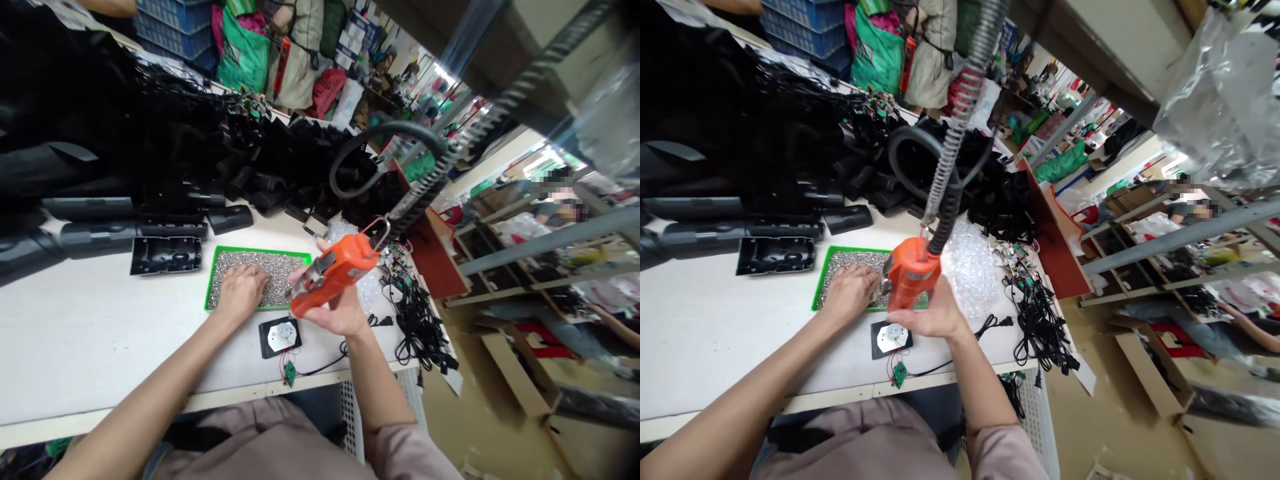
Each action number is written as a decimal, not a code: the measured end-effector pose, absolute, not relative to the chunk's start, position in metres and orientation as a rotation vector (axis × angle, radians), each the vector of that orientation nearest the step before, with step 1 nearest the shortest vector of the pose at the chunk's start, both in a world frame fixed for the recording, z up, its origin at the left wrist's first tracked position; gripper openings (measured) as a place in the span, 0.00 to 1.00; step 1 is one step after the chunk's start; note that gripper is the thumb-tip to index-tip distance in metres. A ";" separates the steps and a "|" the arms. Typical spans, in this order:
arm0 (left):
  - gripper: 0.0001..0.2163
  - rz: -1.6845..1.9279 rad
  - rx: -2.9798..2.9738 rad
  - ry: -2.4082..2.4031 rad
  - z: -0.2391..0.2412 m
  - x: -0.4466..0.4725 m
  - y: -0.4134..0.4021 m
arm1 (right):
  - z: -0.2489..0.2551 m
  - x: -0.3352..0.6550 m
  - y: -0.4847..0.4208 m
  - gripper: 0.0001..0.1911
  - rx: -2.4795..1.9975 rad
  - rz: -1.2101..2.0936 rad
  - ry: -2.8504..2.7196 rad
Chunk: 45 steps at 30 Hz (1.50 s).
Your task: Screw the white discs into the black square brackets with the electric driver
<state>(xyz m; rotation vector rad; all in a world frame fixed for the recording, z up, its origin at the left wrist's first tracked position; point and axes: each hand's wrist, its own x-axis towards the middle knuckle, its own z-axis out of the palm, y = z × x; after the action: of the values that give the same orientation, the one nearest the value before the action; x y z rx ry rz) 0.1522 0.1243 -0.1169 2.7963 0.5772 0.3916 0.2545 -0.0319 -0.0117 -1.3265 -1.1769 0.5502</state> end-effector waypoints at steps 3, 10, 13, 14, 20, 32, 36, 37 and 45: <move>0.15 0.483 2.739 0.632 -0.112 0.140 0.122 | -0.012 0.235 -0.015 0.17 -1.358 0.557 -1.164; 0.13 0.648 2.319 0.608 -0.126 0.073 0.072 | -0.023 0.245 -0.021 0.28 -1.016 0.784 -0.908; 0.11 0.698 2.232 0.580 -0.135 0.061 0.048 | -0.027 0.247 -0.030 0.31 -0.994 1.008 -0.949; 0.11 0.715 2.223 0.579 -0.136 0.060 0.044 | -0.028 0.243 -0.030 0.30 -1.018 1.011 -0.939; 0.11 0.790 2.259 0.583 -0.135 0.066 0.038 | -0.037 0.207 -0.020 0.25 -0.959 0.765 -0.698; 0.12 0.837 2.350 0.590 -0.129 0.066 0.032 | -0.044 0.194 -0.019 0.28 -0.909 0.731 -0.695; 0.11 0.847 2.426 0.548 -0.123 0.063 0.030 | -0.047 0.193 -0.021 0.28 -0.893 0.728 -0.729; 0.11 0.841 2.453 0.514 -0.122 0.062 0.033 | -0.045 0.194 -0.022 0.28 -0.894 0.722 -0.742; 0.19 0.386 2.777 0.774 -0.111 0.116 0.128 | -0.027 0.230 -0.050 0.28 -0.990 0.408 -0.752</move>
<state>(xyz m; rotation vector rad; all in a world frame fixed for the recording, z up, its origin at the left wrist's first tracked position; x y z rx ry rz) 0.1157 0.1284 -0.1114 2.7774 0.7742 0.3857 0.2303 -0.0495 -0.0267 -0.9899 -0.7524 0.4083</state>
